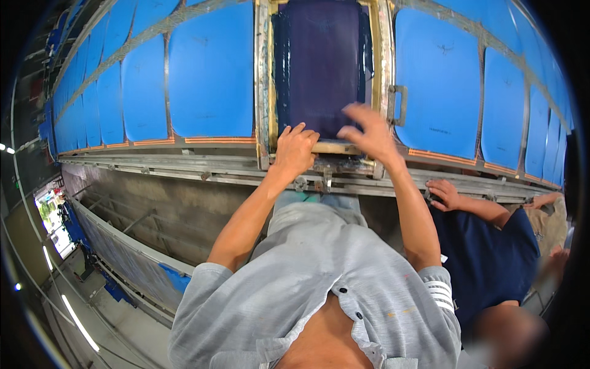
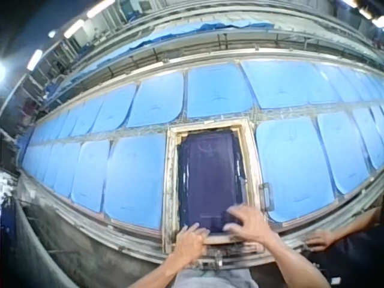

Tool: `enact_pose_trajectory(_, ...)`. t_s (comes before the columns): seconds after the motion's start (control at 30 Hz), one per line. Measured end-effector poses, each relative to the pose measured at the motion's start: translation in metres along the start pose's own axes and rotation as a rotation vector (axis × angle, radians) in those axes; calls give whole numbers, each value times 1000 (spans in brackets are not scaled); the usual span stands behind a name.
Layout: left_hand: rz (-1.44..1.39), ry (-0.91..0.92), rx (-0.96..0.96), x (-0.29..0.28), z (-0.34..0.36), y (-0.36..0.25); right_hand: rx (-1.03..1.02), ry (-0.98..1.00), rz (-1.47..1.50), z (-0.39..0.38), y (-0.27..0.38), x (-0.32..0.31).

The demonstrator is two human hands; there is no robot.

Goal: The person repeatedly uses a squeegee to spread dark ink across a screen-printing frame mounted on a conveyor. A coworker occasionally adds more ink to the frame. The person maintains consistent pressure and motion throughout the process.

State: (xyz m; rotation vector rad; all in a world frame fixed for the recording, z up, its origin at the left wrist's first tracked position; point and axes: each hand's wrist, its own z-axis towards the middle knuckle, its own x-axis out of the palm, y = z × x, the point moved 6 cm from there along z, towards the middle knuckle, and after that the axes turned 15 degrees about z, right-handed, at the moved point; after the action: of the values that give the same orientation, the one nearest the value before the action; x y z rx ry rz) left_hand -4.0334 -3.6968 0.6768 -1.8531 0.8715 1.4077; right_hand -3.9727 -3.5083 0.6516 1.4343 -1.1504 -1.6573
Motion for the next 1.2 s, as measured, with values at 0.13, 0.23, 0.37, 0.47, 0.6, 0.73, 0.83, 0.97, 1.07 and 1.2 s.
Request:
enact_pose_trajectory(0.13,11,-43,-2,-6,6,1,407,-813,-335,9,-90,-88)
enact_pose_trajectory(0.23,-77,-51,-5,12,-2,6,613,-617,-107,25,-140,-88)
enact_pose_trajectory(0.37,-171,17,-32,15,-16,15,410,-800,137,18,-119,-99)
enact_pose_trajectory(0.47,-194,-17,-68,-1,-36,38,486,-775,254,22,-69,-100)
enact_pose_trajectory(0.6,-183,-14,-68,-3,-50,91,398,-820,275,48,-48,-46)
enact_pose_trajectory(0.73,-198,-98,-86,4,-90,192,350,-806,347,90,-33,66)
enact_pose_trajectory(0.83,-156,-22,-141,-3,-124,250,352,-795,173,117,-18,138)
enact_pose_trajectory(0.97,-109,-59,-117,-3,-127,266,355,-844,303,122,-11,153)
enact_pose_trajectory(1.07,-105,-74,-86,-5,-133,270,375,-827,282,118,-6,159)
enact_pose_trajectory(1.2,-134,-102,-56,-12,-137,272,437,-801,124,118,-15,163)
